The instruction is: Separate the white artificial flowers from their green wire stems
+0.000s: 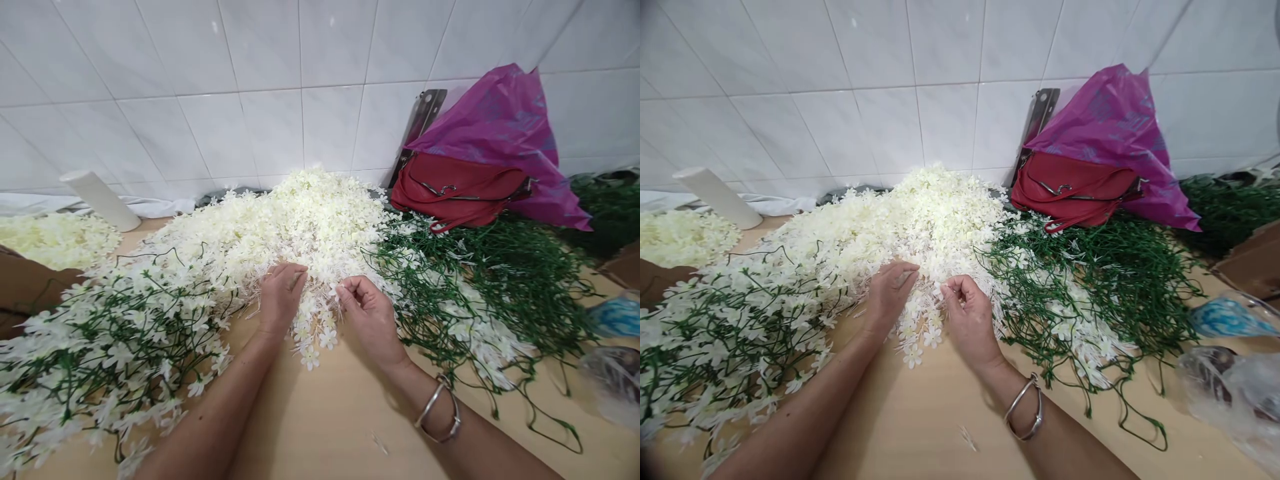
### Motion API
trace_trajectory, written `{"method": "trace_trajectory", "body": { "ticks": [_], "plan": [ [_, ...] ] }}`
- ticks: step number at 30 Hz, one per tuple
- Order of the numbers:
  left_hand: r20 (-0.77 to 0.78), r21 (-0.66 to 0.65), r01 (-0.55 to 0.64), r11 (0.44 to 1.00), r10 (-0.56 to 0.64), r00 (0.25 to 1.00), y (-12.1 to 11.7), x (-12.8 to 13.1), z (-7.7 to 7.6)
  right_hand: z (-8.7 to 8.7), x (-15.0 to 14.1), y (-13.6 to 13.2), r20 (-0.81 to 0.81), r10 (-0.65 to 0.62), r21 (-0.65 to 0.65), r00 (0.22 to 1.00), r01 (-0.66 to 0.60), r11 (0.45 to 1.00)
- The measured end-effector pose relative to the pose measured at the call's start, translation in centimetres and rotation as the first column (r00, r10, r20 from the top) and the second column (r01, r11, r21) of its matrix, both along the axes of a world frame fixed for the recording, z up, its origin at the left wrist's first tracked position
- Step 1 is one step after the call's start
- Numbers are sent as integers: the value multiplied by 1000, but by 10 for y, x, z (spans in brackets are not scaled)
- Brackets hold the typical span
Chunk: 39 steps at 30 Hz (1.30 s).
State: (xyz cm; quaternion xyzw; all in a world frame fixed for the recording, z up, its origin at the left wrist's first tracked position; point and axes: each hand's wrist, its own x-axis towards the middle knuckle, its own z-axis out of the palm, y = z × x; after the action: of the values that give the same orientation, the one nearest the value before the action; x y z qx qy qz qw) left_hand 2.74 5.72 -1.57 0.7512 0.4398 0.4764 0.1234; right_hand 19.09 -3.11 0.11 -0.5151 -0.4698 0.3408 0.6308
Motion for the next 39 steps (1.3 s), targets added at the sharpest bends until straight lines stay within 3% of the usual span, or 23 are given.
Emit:
{"method": "trace_trajectory", "body": {
  "ticks": [8,15,19,23,28,31,33,36,39],
  "plan": [
    [14,-2,-40,999,40,999,-3,0,2,-3,4,5,-52,-47,32,997,49,998],
    [160,57,-157,986,146,976,-9,-7,14,-4,3,7,-86,-32,16,996,34,999],
    [125,50,-46,998,40,991,-14,-3,19,-11,2,6,-42,1,1,999,-1,1000],
    [49,51,59,997,-61,997,-11,18,34,-16,4,4,145,32,-28,989,-28,999],
    [-169,-9,356,934,-353,920,10,74,61,-11,4,2,308,20,-31,951,-11,999],
    [-360,-94,375,922,-382,851,31,109,68,-10,3,1,317,17,-12,948,-13,1000],
    [-386,-131,373,919,-394,834,44,122,69,-10,4,1,299,24,-10,954,-22,1000],
    [-369,-154,369,916,-400,839,55,118,74,-10,4,1,281,32,-25,959,-26,999],
    [-301,-146,300,943,-332,894,47,88,85,-10,5,3,270,32,-40,962,-22,999]
  ]
}}
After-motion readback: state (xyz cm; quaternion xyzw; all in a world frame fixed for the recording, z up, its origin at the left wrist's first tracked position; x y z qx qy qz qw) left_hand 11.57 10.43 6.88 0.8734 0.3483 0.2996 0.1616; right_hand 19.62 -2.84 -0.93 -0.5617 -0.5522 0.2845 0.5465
